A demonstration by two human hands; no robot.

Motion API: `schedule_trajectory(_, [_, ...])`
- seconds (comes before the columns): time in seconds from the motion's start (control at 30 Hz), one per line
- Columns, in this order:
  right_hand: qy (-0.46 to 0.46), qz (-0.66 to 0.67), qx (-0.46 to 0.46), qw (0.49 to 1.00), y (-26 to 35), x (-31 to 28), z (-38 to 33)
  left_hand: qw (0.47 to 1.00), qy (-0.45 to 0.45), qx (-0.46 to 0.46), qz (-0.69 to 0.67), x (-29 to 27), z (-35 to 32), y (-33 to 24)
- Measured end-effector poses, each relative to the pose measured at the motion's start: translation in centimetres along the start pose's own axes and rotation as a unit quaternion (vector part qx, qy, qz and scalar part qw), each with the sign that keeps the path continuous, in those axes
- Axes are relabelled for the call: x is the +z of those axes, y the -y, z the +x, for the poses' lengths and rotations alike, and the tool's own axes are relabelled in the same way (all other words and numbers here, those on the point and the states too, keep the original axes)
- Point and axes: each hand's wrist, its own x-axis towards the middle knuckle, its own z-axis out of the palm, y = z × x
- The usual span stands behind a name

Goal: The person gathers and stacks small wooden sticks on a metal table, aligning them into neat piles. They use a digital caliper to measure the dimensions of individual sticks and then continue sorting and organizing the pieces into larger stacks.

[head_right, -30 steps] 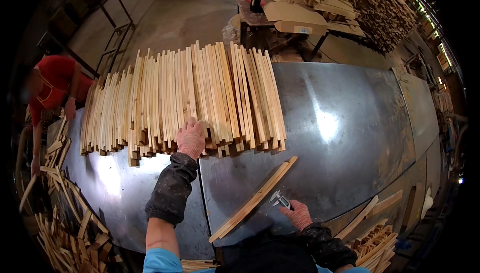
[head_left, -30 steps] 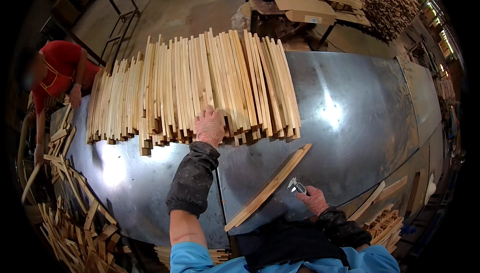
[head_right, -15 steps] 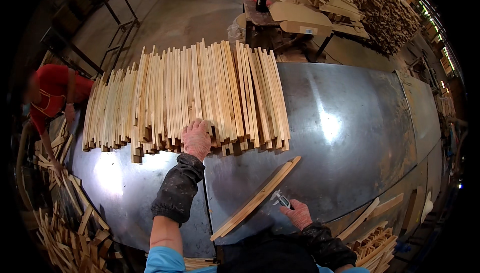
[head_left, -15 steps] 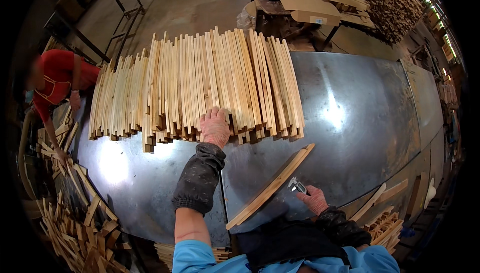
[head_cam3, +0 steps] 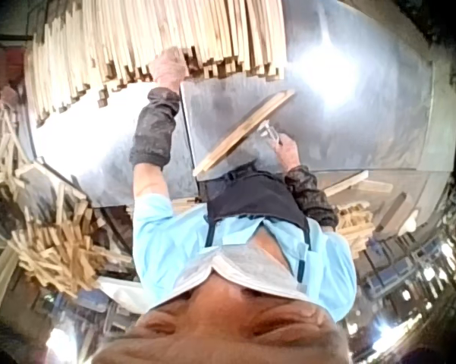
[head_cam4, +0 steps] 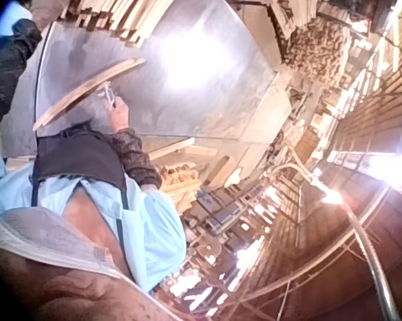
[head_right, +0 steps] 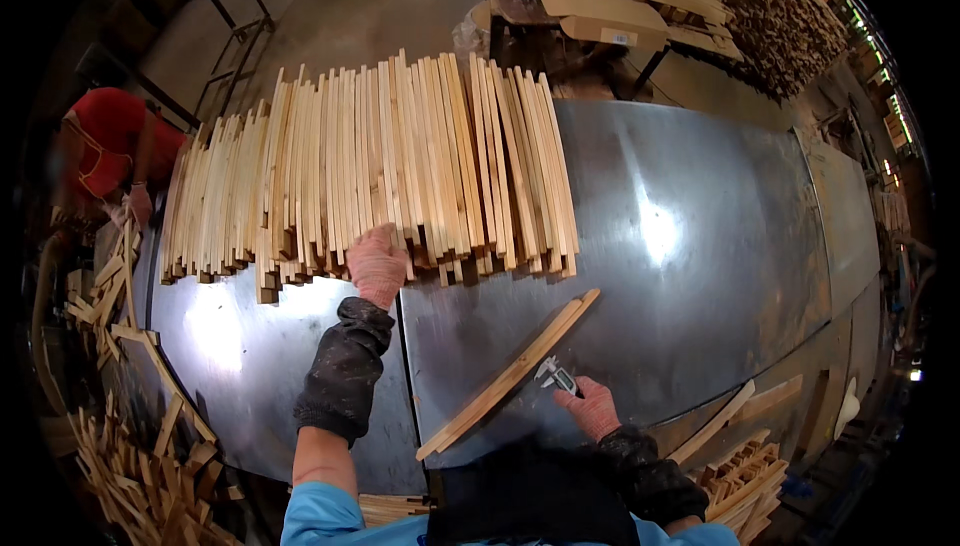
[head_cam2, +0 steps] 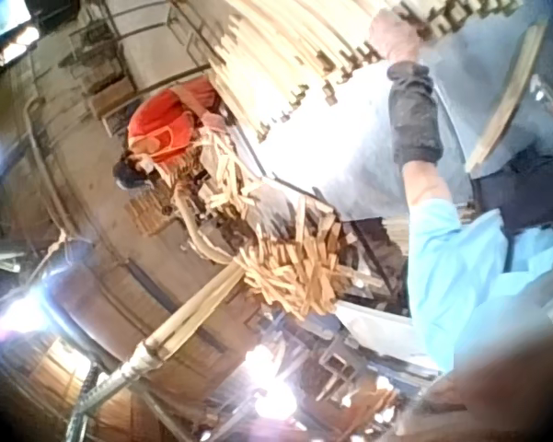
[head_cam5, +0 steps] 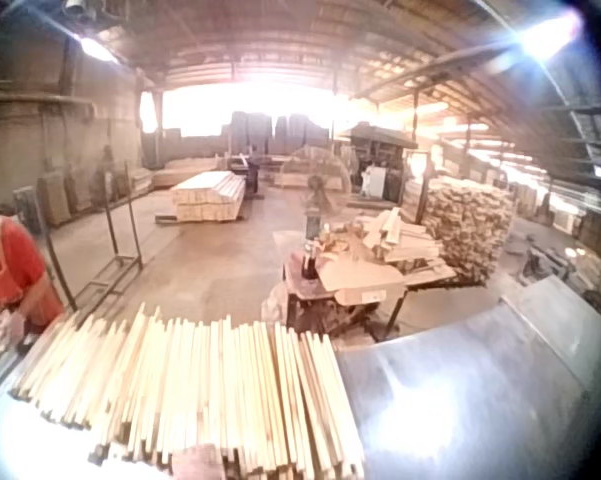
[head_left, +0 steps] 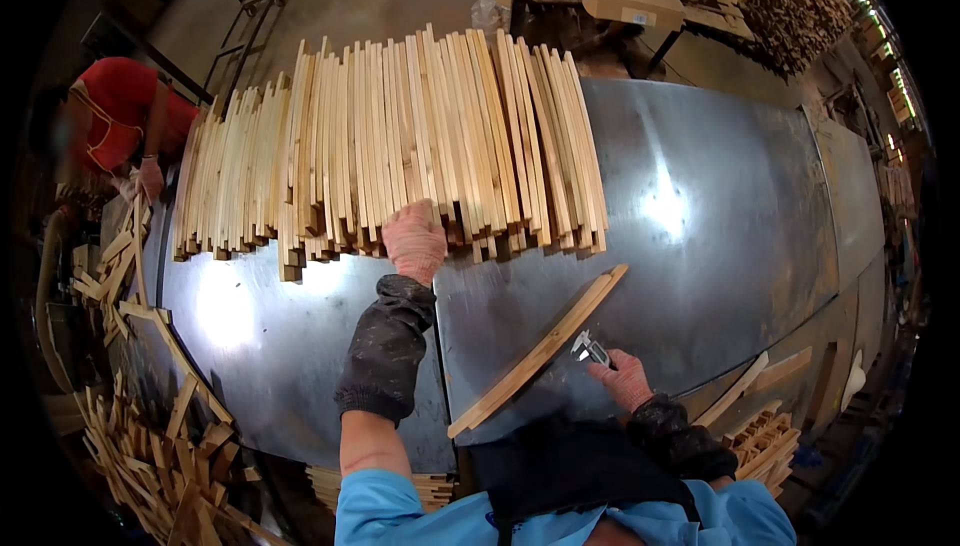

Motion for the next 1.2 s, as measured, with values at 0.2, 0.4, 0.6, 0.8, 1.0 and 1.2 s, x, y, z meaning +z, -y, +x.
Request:
schedule_trajectory(0.2, [0.008,-0.002,-0.001,1.0,-1.0,0.3,-0.1,0.999,-0.018,-0.031,0.037,-0.6,-1.1,1.6])
schedule_trajectory(0.4, [0.015,-0.013,-0.022,1.0,-0.3,-0.1,0.2,0.977,0.142,0.053,0.147,-2.3,1.9,-1.2])
schedule_trajectory(0.6, [0.004,0.033,-0.003,0.999,0.5,-0.3,0.1,0.969,0.197,-0.017,0.15,-3.2,3.7,-4.3])
schedule_trajectory(0.8, [0.01,0.029,-0.005,1.0,-0.7,0.2,0.1,0.963,0.198,-0.016,0.181,-3.2,4.8,-5.3])
schedule_trajectory(1.0, [0.006,0.012,0.005,1.0,0.4,-0.1,-0.3,0.959,0.209,0.021,0.192,-4.2,5.6,-5.0])
schedule_trajectory(1.2, [0.002,0.006,-0.008,1.0,-0.1,0.2,0.2,0.962,0.206,0.024,0.176,-3.8,6.8,-2.7])
